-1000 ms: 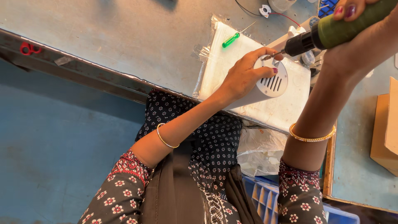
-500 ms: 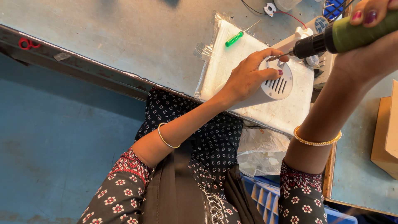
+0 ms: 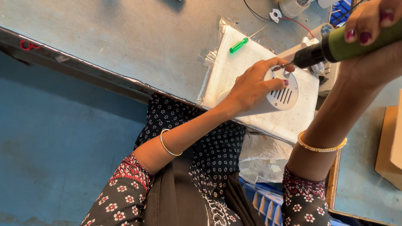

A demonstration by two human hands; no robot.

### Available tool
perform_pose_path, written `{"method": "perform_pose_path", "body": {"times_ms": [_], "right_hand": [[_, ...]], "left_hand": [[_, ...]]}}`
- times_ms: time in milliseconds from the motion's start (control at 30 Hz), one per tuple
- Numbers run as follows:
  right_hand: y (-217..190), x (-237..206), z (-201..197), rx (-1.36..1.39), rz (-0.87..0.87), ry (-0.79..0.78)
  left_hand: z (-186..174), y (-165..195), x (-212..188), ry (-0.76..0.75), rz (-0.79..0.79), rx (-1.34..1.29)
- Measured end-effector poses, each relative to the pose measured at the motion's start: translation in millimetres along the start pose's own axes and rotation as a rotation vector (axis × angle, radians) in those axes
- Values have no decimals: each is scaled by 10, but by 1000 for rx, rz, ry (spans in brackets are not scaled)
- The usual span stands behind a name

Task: The person assembles white cylindrical electrical components by inserting screws and tightening them with a green electric screwdriver. They retrieve components from a blue crate, place them on a white foam pad, and return finished units to the crate.

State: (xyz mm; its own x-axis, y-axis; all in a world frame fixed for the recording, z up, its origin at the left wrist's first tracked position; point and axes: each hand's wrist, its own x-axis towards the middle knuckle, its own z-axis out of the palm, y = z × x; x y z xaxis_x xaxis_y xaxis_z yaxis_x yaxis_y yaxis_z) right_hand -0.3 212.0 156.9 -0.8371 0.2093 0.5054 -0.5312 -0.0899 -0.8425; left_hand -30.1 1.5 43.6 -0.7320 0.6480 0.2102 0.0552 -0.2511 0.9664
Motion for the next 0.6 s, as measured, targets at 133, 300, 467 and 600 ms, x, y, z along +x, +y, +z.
{"method": "perform_pose_path", "body": {"times_ms": [133, 300, 467, 600], "right_hand": [[22, 6, 21, -3, -8, -11], [-13, -13, 76, 18, -30, -5], [-109, 92, -58, 129, -57, 12], [-288, 93, -514, 125, -46, 74]], "left_hand": [[-1, 2, -13, -5, -44, 33], [5, 0, -5, -3, -4, -58], [-22, 50, -29, -27, -12, -137], [-62, 91, -41, -38, 2, -146]]}}
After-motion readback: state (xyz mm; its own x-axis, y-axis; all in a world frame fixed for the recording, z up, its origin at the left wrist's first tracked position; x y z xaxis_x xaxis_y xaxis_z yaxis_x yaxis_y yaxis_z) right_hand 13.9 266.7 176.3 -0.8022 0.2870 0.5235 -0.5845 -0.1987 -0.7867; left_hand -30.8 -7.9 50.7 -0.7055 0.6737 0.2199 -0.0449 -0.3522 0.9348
